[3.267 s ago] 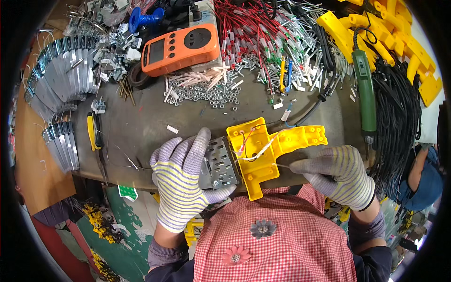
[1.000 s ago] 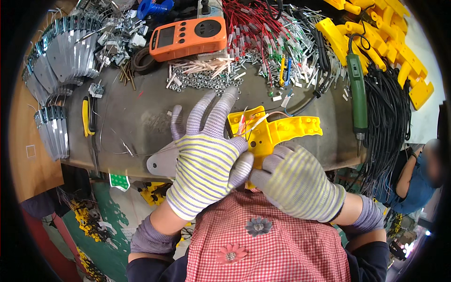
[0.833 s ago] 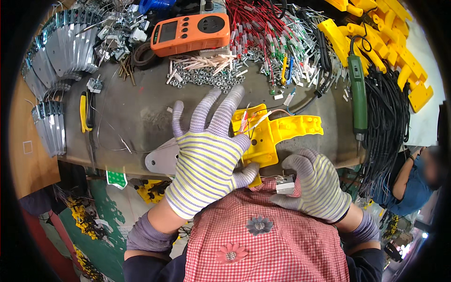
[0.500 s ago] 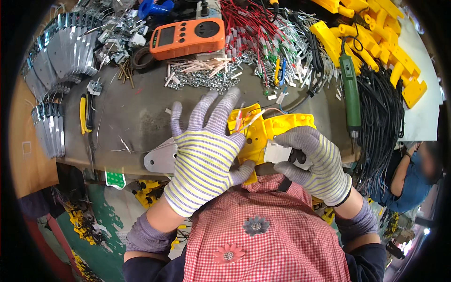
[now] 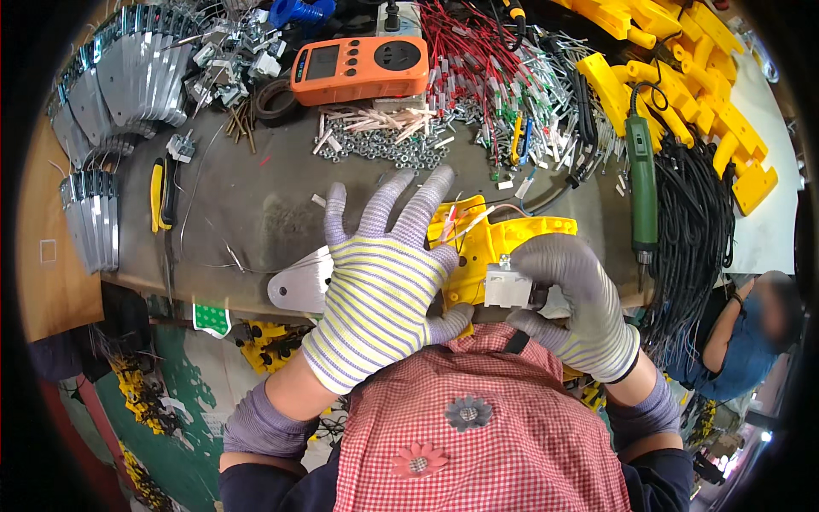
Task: The recorder is assembling and soldering wires into a yellow plastic housing for an electrical device.
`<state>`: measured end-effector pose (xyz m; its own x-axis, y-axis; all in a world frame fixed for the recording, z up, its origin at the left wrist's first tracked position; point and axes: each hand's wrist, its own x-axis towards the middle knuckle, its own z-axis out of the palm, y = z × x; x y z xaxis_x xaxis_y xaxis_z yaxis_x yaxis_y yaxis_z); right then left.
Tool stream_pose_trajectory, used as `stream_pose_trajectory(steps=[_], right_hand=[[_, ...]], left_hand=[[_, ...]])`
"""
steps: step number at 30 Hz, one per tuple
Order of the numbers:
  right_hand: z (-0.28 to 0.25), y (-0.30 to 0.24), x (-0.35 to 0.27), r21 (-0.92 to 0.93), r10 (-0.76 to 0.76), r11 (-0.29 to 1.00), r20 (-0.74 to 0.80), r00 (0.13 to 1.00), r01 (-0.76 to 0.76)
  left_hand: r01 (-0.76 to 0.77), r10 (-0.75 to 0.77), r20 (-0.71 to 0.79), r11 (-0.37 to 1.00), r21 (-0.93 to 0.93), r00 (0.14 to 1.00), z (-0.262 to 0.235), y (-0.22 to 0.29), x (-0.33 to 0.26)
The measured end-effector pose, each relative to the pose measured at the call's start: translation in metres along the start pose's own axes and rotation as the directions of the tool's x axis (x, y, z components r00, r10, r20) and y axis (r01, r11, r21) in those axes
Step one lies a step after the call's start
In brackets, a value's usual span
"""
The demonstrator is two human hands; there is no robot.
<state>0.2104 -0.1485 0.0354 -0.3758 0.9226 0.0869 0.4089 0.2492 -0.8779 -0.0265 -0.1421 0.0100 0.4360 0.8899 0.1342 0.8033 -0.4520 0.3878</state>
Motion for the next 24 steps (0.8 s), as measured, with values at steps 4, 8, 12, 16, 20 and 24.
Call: stream_pose_trajectory(steps=[4,8,12,16,20,24], right_hand=[[-0.012,-0.011,0.020,-0.221,-0.116,0.956,0.321,0.940,0.193],[-0.009,-0.020,0.044,-0.332,0.007,0.923,0.522,0.853,0.195],[0.017,-0.001,0.040,-0.644,-0.195,0.660,0.350,0.916,0.387],[0.028,-0.007,0.036,-0.699,-0.072,0.682,0.229,0.971,0.215],[0.013,0.005,0.036,-0.353,-0.068,0.923,0.250,0.966,0.156],[0.028,0.011,0.028,-0.442,-0.106,0.882,0.154,0.982,0.165]], left_hand=[[-0.026,0.026,-0.035,0.999,-0.020,0.999,0.002,-0.002,-0.003],[0.012,-0.012,-0.026,1.000,-0.011,1.000,0.003,-0.001,-0.003],[0.007,-0.007,-0.011,1.000,-0.022,1.000,0.003,-0.002,-0.002],[0.021,-0.021,0.004,1.000,-0.014,1.000,0.004,-0.002,-0.002],[0.038,-0.037,0.043,0.999,-0.035,0.998,-0.001,0.002,0.001],[0.034,-0.034,0.036,0.999,-0.015,0.999,-0.004,0.002,0.002]])
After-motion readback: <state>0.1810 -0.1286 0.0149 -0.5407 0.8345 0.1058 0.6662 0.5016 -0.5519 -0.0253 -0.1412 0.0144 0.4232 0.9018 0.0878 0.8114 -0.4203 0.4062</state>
